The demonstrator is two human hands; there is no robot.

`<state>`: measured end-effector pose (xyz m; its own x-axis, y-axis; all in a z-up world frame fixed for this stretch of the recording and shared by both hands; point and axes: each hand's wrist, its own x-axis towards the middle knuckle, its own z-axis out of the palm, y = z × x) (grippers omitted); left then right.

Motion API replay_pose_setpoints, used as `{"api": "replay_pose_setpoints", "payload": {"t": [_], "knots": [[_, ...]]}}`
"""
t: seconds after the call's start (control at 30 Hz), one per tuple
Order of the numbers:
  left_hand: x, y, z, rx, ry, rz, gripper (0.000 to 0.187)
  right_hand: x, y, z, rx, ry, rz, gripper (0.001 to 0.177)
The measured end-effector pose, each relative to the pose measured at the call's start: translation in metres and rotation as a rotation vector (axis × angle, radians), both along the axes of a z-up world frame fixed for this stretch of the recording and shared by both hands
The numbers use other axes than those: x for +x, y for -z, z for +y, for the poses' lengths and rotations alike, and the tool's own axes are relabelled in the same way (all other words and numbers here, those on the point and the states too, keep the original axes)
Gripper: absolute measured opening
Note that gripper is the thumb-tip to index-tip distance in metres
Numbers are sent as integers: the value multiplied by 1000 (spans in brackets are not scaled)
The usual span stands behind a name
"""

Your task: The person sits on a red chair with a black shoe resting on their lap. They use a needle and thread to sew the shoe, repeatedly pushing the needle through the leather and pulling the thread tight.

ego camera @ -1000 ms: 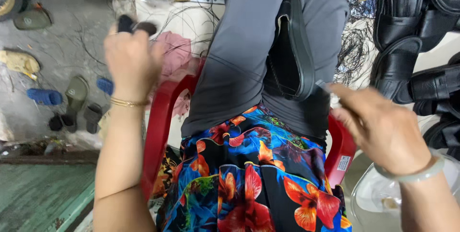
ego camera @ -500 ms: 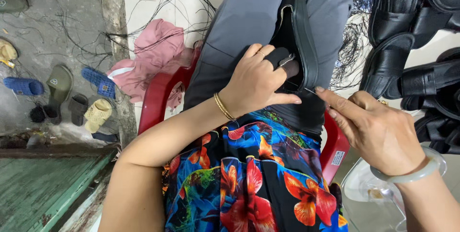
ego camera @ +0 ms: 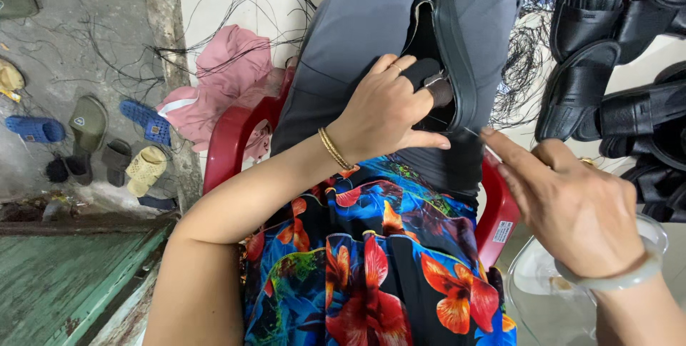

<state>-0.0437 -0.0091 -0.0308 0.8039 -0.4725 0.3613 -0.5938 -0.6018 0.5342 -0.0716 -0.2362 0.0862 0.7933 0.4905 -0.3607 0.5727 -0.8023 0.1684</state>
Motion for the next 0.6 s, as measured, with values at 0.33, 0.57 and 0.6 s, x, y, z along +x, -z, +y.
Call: {"api": "replay_pose_setpoints", "payload": {"t": [0.33,0.57,0.6], "knots": [[0,2,-2,-17,-1,51,65,-4,11,0,-17,5,-21,41],[1,5,-3,-11,10,56,65,-5,7,2,-60,-54,-115,40],[1,6,-3,-10,9,57,65,-6,7,3,-59,-55,-114,40]]}}
